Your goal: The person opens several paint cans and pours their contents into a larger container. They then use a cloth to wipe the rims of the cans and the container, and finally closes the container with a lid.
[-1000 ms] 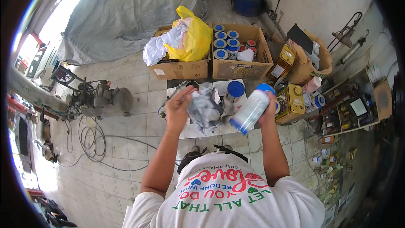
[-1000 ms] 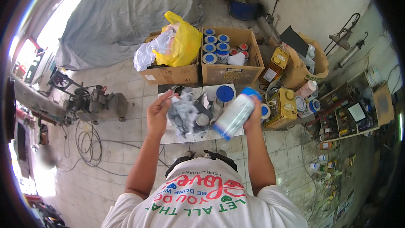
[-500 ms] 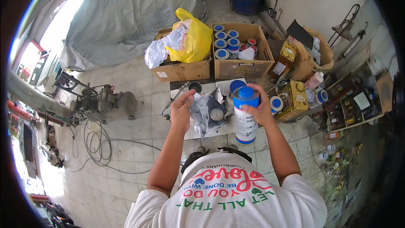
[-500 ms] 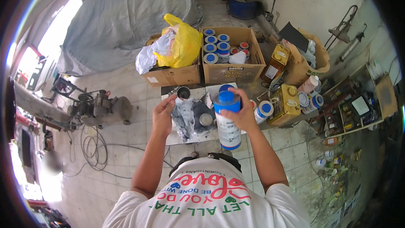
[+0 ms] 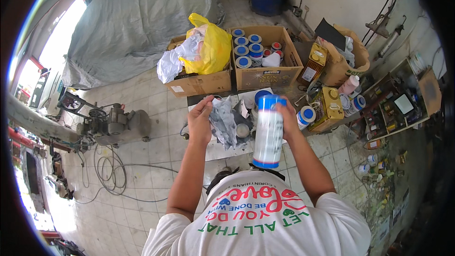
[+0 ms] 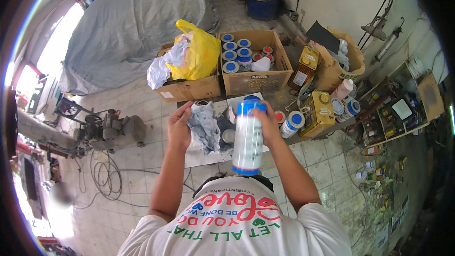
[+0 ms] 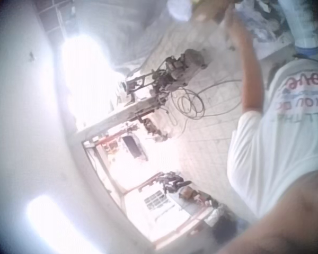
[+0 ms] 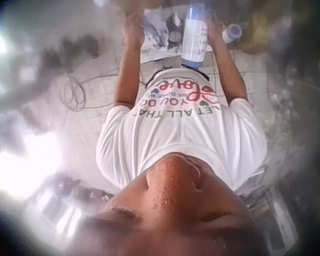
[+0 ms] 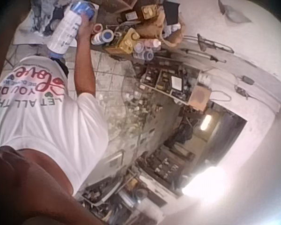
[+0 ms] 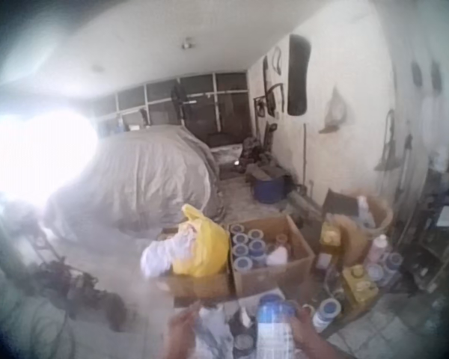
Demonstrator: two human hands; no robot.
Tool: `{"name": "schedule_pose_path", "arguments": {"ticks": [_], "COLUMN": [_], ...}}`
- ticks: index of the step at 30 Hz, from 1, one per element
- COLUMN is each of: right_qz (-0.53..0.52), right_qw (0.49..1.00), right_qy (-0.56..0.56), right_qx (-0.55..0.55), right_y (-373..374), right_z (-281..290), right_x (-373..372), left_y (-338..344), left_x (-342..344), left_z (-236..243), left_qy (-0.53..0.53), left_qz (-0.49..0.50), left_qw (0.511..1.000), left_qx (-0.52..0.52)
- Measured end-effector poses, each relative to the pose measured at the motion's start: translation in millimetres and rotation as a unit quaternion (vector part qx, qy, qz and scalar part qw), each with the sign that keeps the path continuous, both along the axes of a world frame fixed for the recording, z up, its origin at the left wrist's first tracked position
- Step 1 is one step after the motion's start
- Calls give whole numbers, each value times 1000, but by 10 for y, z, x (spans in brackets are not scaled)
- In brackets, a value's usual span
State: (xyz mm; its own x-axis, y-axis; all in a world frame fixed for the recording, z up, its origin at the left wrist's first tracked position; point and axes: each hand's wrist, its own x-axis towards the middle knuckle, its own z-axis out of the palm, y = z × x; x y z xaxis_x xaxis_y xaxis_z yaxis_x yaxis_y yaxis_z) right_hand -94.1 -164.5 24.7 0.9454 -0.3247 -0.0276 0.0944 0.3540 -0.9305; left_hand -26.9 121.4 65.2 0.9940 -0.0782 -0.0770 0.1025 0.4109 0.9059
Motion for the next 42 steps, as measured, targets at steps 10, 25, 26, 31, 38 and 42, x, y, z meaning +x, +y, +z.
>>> {"name": "schedule_pose_path", "arguments": {"ticks": [10,25,26,31,38,42], "right_qz": [93,-1,-15,-128,-107,-158], "right_qw": [919,903,898,801,897,972], "right_qy": [-141,-146,-125,-105,-35,86], "right_qx": [-356,-403,-422,-575,-427,154], "right_y": [153,147,152,154,-332,-645], "right_z": [681,785,782,512,-28,-177], "right_x": [-205,-365,-370,-282,-223,-249], "left_y": [-245,-624,-623,-899,-803,-392], "left_x": [-44,-205,-270,-786,-572,-283], "left_z": [304,715,625,415,416,275], "left_qy": [-75,-462,-460,-413,-240,-140], "left_qz": [-26,-115,-97,-36,-39,-4], "left_qw": [995,790,792,828,916,976], "left_qx": [65,385,390,379,320,165]}}
